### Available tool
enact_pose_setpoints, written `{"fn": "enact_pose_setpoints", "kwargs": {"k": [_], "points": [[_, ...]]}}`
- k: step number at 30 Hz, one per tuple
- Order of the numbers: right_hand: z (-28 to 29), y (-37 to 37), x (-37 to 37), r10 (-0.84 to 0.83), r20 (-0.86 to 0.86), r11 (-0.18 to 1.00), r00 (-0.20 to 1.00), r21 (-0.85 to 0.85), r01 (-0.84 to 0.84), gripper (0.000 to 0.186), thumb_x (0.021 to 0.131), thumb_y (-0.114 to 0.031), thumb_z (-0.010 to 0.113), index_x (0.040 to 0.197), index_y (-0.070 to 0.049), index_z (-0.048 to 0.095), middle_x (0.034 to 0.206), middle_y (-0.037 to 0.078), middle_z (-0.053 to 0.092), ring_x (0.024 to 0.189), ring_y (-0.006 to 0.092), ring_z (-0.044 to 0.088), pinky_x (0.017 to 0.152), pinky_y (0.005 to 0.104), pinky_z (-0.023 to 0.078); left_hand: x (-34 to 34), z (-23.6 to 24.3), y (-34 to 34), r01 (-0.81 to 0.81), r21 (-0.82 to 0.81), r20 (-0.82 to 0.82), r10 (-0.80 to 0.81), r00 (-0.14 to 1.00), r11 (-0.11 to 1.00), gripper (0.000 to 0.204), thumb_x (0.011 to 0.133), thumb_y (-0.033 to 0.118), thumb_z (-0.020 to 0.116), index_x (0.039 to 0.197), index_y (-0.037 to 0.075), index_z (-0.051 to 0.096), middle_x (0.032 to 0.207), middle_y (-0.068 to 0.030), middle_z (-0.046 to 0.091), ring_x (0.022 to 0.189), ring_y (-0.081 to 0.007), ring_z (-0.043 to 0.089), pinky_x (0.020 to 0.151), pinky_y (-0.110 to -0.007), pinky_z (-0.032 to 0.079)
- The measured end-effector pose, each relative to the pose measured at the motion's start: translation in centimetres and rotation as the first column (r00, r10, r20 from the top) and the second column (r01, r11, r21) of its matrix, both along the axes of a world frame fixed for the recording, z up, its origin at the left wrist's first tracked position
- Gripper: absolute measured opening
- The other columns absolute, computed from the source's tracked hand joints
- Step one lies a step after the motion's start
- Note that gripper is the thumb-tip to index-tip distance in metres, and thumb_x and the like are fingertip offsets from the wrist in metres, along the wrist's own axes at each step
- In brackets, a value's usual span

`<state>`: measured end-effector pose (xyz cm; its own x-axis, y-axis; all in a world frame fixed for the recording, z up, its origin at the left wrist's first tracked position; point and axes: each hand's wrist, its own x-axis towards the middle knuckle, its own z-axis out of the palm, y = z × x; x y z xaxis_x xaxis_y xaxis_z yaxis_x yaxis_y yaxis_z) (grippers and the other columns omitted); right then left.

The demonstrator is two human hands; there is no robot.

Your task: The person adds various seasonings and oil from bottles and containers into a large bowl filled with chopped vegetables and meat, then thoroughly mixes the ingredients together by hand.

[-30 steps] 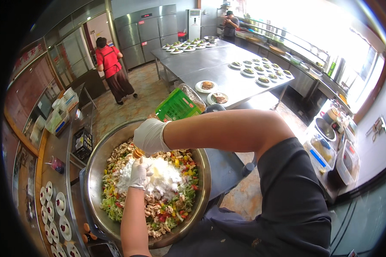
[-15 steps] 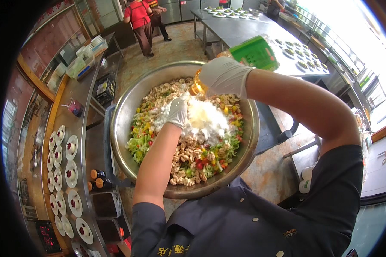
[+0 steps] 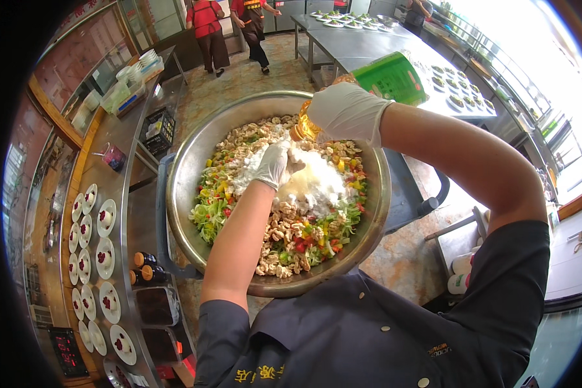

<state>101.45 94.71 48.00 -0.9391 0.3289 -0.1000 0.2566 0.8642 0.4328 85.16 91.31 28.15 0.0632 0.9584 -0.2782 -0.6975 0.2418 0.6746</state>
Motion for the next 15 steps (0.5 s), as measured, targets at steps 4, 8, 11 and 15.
{"fn": "enact_pose_setpoints", "kwargs": {"k": [4, 8, 11, 15], "points": [[0.0, 0.0, -0.1, 0.087, -0.057, 0.996, 0.995, 0.008, -0.086, 0.028, 0.076, -0.028, 0.071, 0.087, -0.003, 0.072, 0.076, 0.015, 0.069, 0.067, 0.0332, 0.068, 0.055, 0.0421, 0.052, 0.5, 0.6, -0.7, -0.227, -0.143, -0.045, 0.223, 0.974, 0.963, 0.010, 0.091, 0.004, 0.058, 0.099, -0.001, 0.057, 0.083, -0.0097, 0.054, 0.069, -0.0189, 0.056, 0.063, -0.032, 0.055], [-0.2, 0.1, -0.3, 0.104, -0.051, 0.991, 0.993, 0.085, -0.100, 0.030, 0.075, -0.032, 0.071, 0.085, -0.004, 0.072, 0.077, 0.014, 0.069, 0.070, 0.0321, 0.069, 0.055, 0.0412, 0.052, 0.0, 0.5, -1.1, -0.260, 0.099, -0.254, 0.277, 0.927, 0.961, 0.018, 0.083, -0.007, 0.057, 0.097, 0.005, 0.057, 0.084, -0.0073, 0.055, 0.062, -0.0140, 0.053, 0.049, -0.024, 0.045], [0.4, -0.1, -0.1, 0.064, -0.010, 0.996, 0.998, 0.056, -0.063, 0.032, 0.074, -0.035, 0.072, 0.083, -0.005, 0.072, 0.077, 0.014, 0.070, 0.072, 0.0313, 0.069, 0.057, 0.0401, 0.053, -0.8, 1.9, -1.5, -0.076, 0.059, -0.696, 0.096, 0.712, 0.995, 0.035, 0.078, -0.005, 0.058, 0.112, 0.003, 0.058, 0.096, -0.0087, 0.060, 0.068, -0.0118, 0.056, 0.052, -0.022, 0.047], [0.3, -0.2, -0.1, 0.122, 0.048, 0.989, 0.991, 0.073, -0.125, 0.029, 0.077, -0.036, 0.070, 0.080, -0.006, 0.071, 0.073, 0.011, 0.068, 0.070, 0.0297, 0.069, 0.059, 0.0387, 0.054, -1.7, 3.6, -3.5, 0.013, 0.258, -0.581, 0.144, 0.801, 0.966, 0.041, 0.089, 0.016, 0.060, 0.126, 0.001, 0.054, 0.118, -0.0107, 0.061, 0.110, -0.0190, 0.057, 0.098, -0.032, 0.048]]}}
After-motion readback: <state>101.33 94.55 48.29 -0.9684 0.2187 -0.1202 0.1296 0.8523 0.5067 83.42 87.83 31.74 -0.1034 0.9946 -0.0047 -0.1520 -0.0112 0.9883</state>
